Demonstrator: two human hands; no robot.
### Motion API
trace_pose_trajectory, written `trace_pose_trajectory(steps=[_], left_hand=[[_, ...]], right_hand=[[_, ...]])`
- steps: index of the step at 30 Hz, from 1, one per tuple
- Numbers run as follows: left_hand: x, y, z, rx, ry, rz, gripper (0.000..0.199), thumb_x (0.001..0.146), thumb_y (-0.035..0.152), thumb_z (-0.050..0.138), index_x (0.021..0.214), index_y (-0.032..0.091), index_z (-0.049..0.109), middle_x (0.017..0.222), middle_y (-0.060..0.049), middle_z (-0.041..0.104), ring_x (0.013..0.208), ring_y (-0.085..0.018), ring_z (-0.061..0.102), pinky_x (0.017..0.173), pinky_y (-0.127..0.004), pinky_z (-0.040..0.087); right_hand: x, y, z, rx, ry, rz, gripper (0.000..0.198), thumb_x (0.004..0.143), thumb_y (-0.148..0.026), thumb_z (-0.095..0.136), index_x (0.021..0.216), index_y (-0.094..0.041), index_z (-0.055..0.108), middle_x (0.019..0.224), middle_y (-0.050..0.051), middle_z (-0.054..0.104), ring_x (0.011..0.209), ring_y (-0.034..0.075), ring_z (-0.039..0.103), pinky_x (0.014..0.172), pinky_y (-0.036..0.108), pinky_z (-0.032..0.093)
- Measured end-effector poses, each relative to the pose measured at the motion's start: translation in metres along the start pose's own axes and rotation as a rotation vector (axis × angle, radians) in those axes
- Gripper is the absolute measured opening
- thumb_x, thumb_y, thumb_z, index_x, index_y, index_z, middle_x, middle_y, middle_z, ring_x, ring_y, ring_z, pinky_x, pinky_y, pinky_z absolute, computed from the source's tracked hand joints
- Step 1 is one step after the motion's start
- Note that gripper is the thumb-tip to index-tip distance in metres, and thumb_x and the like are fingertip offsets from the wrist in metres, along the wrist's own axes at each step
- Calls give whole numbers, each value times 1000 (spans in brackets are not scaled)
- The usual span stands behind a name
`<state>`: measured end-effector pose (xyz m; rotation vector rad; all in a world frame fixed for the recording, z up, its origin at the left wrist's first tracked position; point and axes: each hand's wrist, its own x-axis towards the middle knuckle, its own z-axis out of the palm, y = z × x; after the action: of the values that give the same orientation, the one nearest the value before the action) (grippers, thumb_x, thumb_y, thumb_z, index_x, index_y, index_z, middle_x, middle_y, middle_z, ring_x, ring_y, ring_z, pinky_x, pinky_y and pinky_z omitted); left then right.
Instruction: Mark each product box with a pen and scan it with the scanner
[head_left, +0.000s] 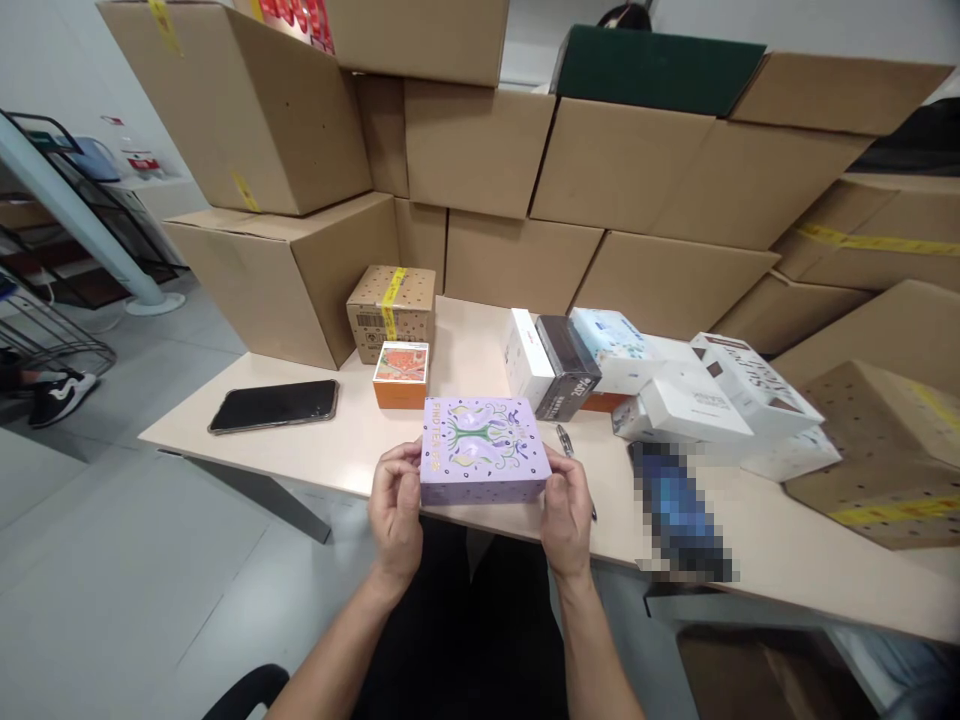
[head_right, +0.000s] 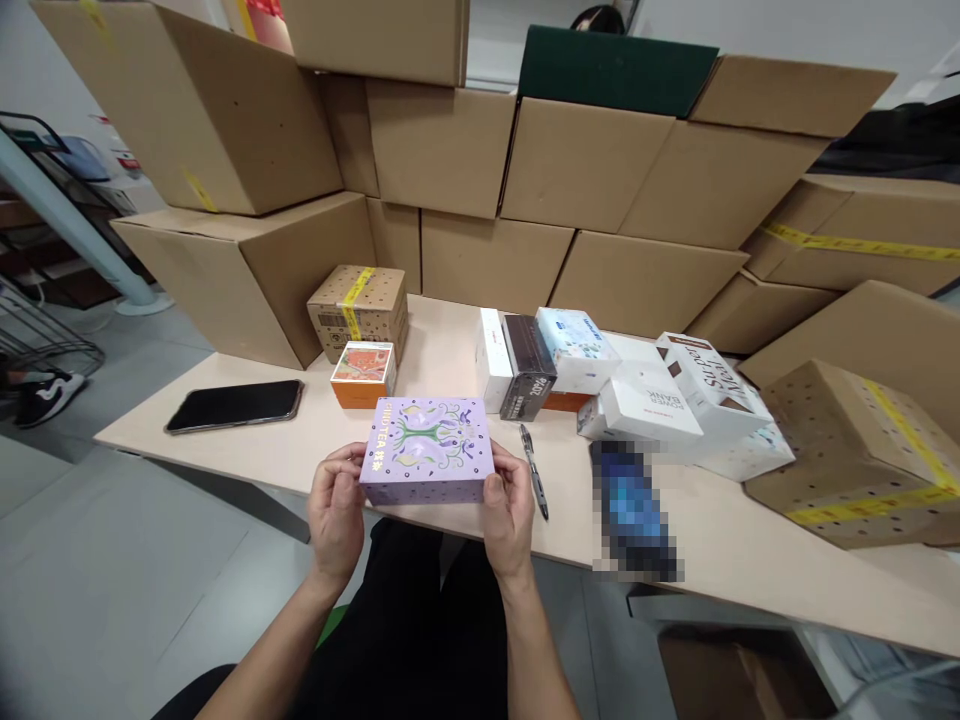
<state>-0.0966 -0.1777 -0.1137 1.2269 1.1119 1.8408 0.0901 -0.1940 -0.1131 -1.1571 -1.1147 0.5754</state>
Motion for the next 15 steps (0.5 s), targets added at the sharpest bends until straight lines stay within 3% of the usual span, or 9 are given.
trace_pose_trajectory(steps=[4,15], left_hand=[[2,6,4,86,20,48,27,87,43,64,77,21,52,103,-6,64,102,-21,63,88,-37,52],[2,7,2,32,-7,42,22,88,35,65,76,20,55,103,-6,64,103,-20,63,88,-34,52]], right_hand=[[1,-1,2,16,16,19,30,86,-45,62,100,-19,58,123,17,66,111,27,66,91,43,52],[1,0,3,34,45,18,28,83,-43,63,97,-19,58,118,15,67,107,28,66,89,43,51]])
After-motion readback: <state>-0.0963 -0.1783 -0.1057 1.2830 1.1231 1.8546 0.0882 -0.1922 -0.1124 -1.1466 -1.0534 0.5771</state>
